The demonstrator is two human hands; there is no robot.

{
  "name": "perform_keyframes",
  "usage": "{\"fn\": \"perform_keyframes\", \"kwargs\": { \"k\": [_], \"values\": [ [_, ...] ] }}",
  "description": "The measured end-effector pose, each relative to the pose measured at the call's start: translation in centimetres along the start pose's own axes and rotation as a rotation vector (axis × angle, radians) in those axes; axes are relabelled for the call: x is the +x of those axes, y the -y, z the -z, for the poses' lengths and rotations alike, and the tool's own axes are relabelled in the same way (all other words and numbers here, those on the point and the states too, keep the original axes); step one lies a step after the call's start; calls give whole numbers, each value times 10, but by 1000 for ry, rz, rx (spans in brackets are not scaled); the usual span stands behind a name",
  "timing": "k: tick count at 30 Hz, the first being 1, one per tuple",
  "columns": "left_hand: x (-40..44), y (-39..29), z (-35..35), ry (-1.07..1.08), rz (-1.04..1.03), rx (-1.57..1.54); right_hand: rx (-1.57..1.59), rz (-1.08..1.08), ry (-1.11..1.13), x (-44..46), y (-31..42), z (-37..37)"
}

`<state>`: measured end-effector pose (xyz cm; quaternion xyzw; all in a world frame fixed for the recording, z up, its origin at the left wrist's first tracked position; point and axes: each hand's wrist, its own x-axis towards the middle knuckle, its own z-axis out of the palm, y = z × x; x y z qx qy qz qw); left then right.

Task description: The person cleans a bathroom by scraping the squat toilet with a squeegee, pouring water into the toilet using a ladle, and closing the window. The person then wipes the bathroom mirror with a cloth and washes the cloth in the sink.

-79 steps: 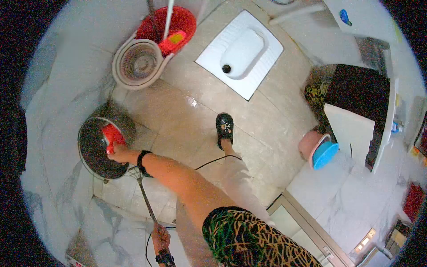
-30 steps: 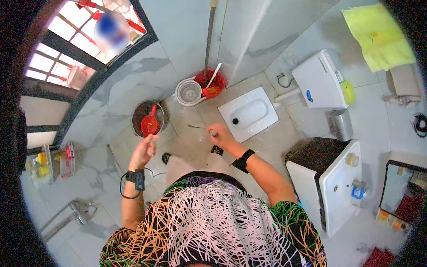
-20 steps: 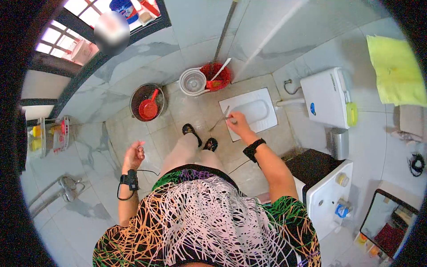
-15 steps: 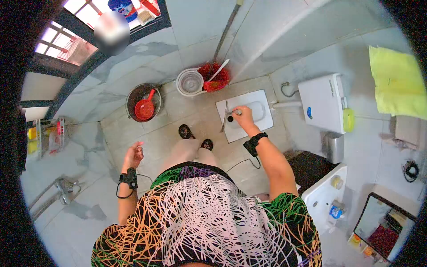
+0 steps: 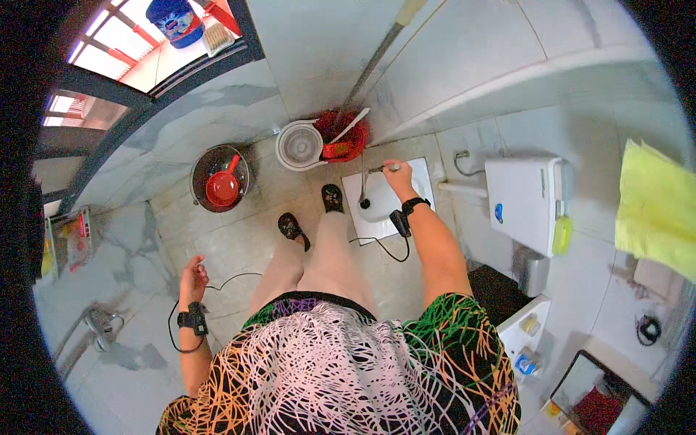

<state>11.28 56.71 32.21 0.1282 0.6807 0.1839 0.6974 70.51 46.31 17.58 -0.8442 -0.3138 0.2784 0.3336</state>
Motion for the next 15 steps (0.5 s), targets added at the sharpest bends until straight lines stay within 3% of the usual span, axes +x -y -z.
{"fn": "perform_keyframes", "kwargs": {
  "k": [4, 7, 8, 13, 15],
  "values": [
    [-13, 16, -5, -84, 21, -108, -119, 26, -23, 51, 1, -16],
    [-21, 27, -13, -165, 116, -140, -204, -73, -18, 87, 8, -27],
    [-41, 47, 15, -139, 110, -170, -177, -19, -89, 63, 9, -24],
    [-60, 61, 8, -199, 175, -232, -114, 180, -233, 95, -6, -36],
    [-65, 65, 9, -204, 180, -231, 315, -49, -125, 120, -16, -39]
  ]
}}
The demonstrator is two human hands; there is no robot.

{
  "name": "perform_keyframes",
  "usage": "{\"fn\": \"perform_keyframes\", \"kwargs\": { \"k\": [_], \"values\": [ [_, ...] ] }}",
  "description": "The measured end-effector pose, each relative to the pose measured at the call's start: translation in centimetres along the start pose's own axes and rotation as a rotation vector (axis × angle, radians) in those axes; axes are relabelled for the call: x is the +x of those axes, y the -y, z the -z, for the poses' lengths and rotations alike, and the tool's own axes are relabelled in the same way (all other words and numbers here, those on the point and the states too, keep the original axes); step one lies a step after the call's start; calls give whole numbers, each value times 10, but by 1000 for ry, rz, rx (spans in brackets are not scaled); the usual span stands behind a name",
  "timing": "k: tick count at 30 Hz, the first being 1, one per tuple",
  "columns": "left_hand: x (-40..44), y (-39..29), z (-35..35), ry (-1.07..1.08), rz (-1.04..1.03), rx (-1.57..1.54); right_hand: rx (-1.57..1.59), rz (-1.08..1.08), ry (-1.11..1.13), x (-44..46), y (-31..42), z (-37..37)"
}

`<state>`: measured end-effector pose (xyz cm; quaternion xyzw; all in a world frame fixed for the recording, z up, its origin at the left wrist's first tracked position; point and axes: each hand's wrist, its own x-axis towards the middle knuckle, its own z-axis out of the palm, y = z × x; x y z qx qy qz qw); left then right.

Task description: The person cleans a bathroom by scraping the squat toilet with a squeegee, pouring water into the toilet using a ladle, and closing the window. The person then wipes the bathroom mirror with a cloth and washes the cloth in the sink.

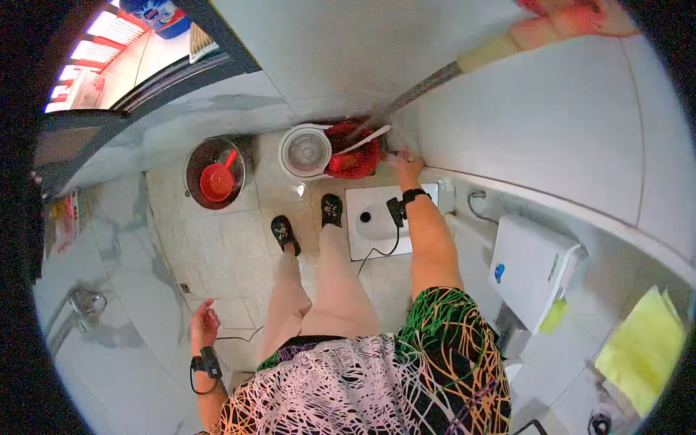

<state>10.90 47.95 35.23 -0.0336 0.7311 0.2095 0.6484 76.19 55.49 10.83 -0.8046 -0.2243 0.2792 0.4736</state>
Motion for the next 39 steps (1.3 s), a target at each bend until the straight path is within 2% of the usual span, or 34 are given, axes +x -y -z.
{"fn": "perform_keyframes", "kwargs": {
  "k": [1, 2, 3, 8, 10, 13, 15, 20, 22, 23, 24, 26, 29, 30, 33, 34, 37, 39],
  "values": [
    [-1, 5, 2, -1, 2, -3, 197, -142, 38, 8, -7, -2],
    [-3, 10, 3, -5, 7, -13, -153, -130, -81, -8, 46, -16],
    [-2, 12, 3, -24, 27, -21, -128, -145, -75, 2, 45, -20],
    [0, 25, 17, -17, 53, -44, 833, -330, 119, 77, -13, -9],
    [0, 33, 16, 0, 37, -31, 923, -369, 194, 92, -13, -9],
    [0, 30, 13, 9, 23, -40, 639, -465, 70, 101, -2, -16],
    [-1, 27, 9, 3, 21, -49, 217, -351, 75, 105, 6, -20],
    [-10, 21, 4, 18, -30, -33, -1400, 437, 467, 73, 31, -10],
    [-1, 20, 9, 29, -12, -35, -1422, 399, 557, 91, 5, -11],
    [4, 20, 14, 35, -2, -34, -1183, 213, 530, 97, -14, -10],
    [3, 18, 9, 37, -4, -47, -937, 50, 470, 88, -3, -15],
    [7, 14, -3, 42, -11, -74, 82, -527, 156, 59, 23, -27],
    [15, 13, -9, 94, -33, -58, 58, -551, 206, 10, 16, -16],
    [16, 9, -12, 81, -13, -78, -415, -242, 454, -1, -8, -7],
    [22, 3, -15, 94, -54, -75, -16, -632, 325, -82, 15, 10],
    [22, 1, -11, 106, -52, -77, 6, -731, 312, -101, 12, 15],
    [33, -8, -15, 151, -81, -88, 26, -849, 287, -153, -2, 42],
    [37, -20, -19, 156, -118, -64, 148, -885, 197, -183, -6, 55]
  ]
}}
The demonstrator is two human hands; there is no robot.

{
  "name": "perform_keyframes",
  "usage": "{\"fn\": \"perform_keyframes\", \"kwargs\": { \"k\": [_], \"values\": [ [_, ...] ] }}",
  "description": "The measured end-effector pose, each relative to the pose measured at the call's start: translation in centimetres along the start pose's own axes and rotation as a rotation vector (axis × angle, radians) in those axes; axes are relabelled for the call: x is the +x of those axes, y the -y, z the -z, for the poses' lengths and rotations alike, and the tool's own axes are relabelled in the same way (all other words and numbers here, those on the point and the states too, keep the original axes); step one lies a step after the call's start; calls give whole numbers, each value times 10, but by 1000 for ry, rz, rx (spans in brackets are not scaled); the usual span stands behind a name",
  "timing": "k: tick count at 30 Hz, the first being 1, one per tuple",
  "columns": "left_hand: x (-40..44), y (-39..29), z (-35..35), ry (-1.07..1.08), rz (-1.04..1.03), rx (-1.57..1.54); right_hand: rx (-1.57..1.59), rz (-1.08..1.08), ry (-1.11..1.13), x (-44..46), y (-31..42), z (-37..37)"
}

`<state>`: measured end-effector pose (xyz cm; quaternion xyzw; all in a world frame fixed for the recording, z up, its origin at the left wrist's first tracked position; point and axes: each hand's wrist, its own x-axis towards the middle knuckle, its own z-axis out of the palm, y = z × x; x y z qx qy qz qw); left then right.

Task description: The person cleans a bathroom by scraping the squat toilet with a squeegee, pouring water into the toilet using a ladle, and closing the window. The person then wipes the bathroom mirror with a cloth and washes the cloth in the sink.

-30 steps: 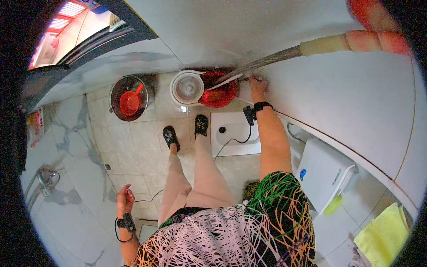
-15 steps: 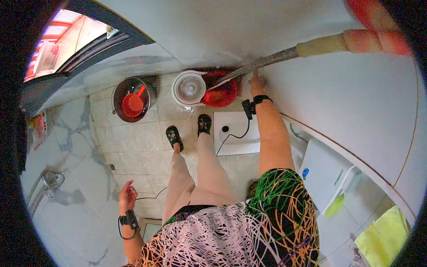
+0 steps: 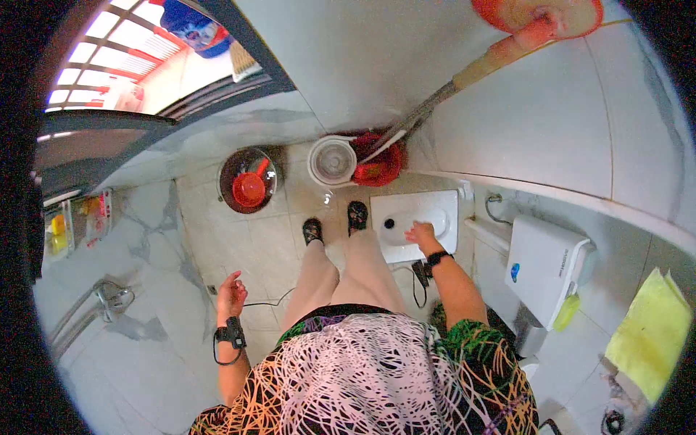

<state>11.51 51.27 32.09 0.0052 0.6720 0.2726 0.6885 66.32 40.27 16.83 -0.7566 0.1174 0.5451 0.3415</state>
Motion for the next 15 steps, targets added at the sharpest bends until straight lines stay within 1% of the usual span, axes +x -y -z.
{"fn": "perform_keyframes", "kwargs": {
  "k": [2, 4, 6, 7, 9, 10, 12, 13, 15],
  "values": [
    [15, -10, -3, 30, -33, 37, 60, -7, 75, -27, -9, 13],
    [32, -24, -13, 54, -67, 75, 104, -77, 36, -27, -18, 19],
    [34, -49, -35, 66, -189, 124, 170, -74, 20, -40, -16, 18],
    [37, -61, -44, 75, -251, 141, 198, -47, 48, -40, -19, 19],
    [40, -93, -57, 177, -424, 245, 227, -24, 70, -48, -13, 11],
    [39, -107, -64, 227, -508, 299, 202, 33, 138, -48, -14, 7],
    [34, -137, -85, 224, -682, 383, 148, 151, 260, -45, -16, 6],
    [29, -154, -97, 224, -772, 422, 225, 74, 154, -47, -13, -4],
    [9, -184, -132, 240, -903, 489, 229, 92, 169, -51, -9, -14]
  ]
}}
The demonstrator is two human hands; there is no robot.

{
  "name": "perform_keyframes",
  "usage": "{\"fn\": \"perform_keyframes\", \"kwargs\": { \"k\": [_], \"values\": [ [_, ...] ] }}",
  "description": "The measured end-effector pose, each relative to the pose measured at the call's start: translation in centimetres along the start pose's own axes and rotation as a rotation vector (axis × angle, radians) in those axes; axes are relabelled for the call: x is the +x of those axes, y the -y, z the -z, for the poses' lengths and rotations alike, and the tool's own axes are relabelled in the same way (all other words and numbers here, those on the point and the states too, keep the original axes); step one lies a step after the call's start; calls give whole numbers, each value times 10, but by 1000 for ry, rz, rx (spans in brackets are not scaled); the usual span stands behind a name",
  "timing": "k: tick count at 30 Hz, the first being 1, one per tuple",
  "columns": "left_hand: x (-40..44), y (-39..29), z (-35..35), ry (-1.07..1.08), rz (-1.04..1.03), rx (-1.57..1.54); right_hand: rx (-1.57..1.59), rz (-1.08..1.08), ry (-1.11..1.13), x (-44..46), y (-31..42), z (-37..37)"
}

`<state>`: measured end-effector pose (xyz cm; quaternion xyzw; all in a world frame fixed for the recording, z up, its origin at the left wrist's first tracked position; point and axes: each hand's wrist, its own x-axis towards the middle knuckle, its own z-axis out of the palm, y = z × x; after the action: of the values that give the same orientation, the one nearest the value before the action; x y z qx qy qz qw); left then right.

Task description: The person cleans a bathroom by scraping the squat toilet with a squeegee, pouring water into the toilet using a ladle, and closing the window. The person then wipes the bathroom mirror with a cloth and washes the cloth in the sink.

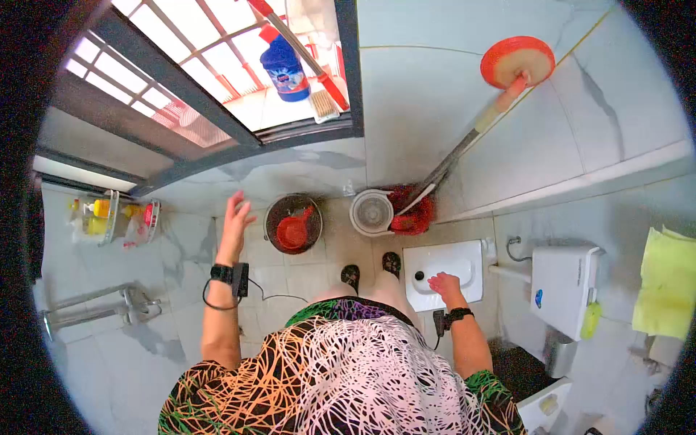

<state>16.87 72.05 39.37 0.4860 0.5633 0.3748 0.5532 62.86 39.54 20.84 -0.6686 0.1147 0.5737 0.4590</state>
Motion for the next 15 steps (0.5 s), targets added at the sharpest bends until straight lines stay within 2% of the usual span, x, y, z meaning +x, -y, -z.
{"fn": "perform_keyframes", "kwargs": {
  "k": [2, 4, 9, 13, 14, 15],
  "values": [
    [36, -10, -4, -21, -142, 17, -32, -2, 47, -11, -1, -3],
    [66, -49, -14, -80, -372, 187, -82, -2, 124, -21, -9, 2],
    [98, -81, -22, -61, -390, 129, -16, -41, -13, -18, -42, 32],
    [95, -95, -22, -29, -252, 24, -15, -60, -11, -29, -72, 49],
    [97, -92, -20, -30, -207, 4, 55, -115, 56, -24, -83, 61],
    [95, -90, -18, -25, -211, 15, -43, -55, 88, -23, -98, 69]
  ]
}}
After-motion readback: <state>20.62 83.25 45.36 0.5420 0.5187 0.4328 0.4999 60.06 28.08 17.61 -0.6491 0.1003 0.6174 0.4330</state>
